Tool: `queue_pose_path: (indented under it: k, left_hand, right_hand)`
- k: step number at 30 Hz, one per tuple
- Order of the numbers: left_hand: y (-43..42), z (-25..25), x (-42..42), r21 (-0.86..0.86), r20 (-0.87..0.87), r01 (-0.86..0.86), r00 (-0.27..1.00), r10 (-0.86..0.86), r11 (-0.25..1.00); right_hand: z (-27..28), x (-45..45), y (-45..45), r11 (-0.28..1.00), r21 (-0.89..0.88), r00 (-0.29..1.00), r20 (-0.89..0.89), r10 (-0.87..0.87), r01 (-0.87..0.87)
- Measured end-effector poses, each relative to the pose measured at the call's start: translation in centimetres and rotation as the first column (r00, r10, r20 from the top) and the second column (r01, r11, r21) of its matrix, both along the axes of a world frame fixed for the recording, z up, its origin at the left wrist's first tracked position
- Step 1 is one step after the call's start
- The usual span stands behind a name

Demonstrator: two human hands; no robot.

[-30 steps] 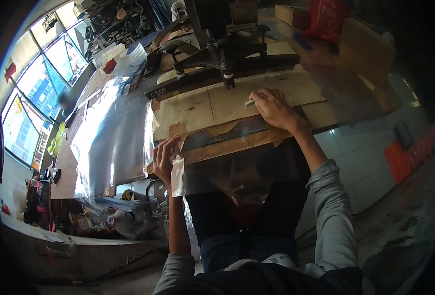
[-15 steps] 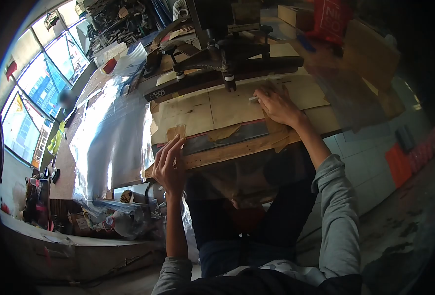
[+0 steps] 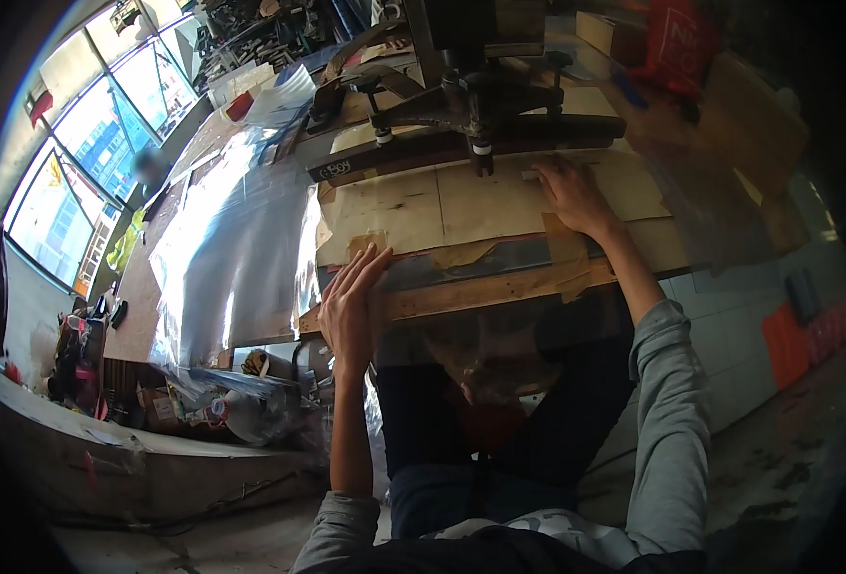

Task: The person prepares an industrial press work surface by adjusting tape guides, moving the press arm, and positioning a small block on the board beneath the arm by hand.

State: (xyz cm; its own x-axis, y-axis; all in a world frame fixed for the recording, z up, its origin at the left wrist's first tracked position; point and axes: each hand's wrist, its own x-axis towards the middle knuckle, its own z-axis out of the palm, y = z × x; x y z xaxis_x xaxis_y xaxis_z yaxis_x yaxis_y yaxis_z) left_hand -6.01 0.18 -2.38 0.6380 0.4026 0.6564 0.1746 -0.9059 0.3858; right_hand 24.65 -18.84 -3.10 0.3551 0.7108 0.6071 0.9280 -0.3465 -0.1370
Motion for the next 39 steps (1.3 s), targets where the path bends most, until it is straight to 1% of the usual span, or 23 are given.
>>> queue_pose_path:
  k: [5,7,11,14,17,22,26,28,32,35,38,39]
  left_hand:
    - [0.2,-0.2,0.1,-0.06,-0.005,0.009,1.0,-0.009,0.998]
    - [0.2,-0.1,0.2,-0.097,-0.017,0.015,1.0,-0.017,0.995]
    - [0.3,-0.1,0.3,-0.091,-0.023,0.007,1.0,-0.009,0.996]
    - [0.2,0.2,0.4,-0.096,-0.028,-0.004,1.0,0.002,0.995]
    - [0.2,0.2,0.6,-0.093,-0.031,-0.019,0.999,0.016,0.995]
    - [-0.1,0.7,0.7,-0.13,-0.045,-0.056,0.998,0.051,0.99]
    - [-0.1,0.6,0.7,-0.11,-0.061,-0.075,0.996,0.068,0.991]
    - [0.1,0.3,0.7,-0.083,-0.056,-0.068,0.996,0.063,0.994]
    - [0.0,0.6,0.7,-0.129,-0.077,-0.074,0.995,0.065,0.989]
    - [0.1,0.4,0.7,-0.125,-0.085,-0.071,0.995,0.06,0.99]
    - [0.1,0.3,0.6,-0.12,-0.081,-0.064,0.995,0.054,0.991]
    - [0.1,0.4,0.6,-0.118,-0.077,-0.064,0.995,0.056,0.991]
  right_hand:
    - [0.3,0.0,0.4,0.998,0.021,0.998,-0.039,0.052,-0.051]
    - [0.2,0.3,0.5,0.999,0.017,0.998,-0.026,0.051,-0.05]
    - [0.5,0.1,0.7,1.0,0.002,0.999,-0.012,0.032,-0.032]
    - [0.0,0.3,0.8,0.999,0.01,0.997,0.069,-0.041,0.04]
    - [0.4,0.1,0.9,0.996,0.065,0.993,0.095,-0.073,0.067]
    - [0.4,0.0,1.1,0.991,0.044,0.984,0.122,-0.127,0.123]
    - [0.4,0.3,1.4,0.988,0.047,0.974,0.167,-0.152,0.146]
    - [0.4,0.4,1.5,0.983,0.044,0.969,0.168,-0.182,0.178]
    - [0.8,-0.3,1.8,0.962,0.028,0.943,0.194,-0.271,0.271]
    - [1.0,-0.5,2.0,0.949,0.036,0.911,0.269,-0.312,0.314]
    - [0.8,-0.2,2.1,0.96,0.05,0.92,0.274,-0.279,0.276]
    - [1.0,-0.2,2.2,0.96,0.034,0.934,0.222,-0.279,0.279]
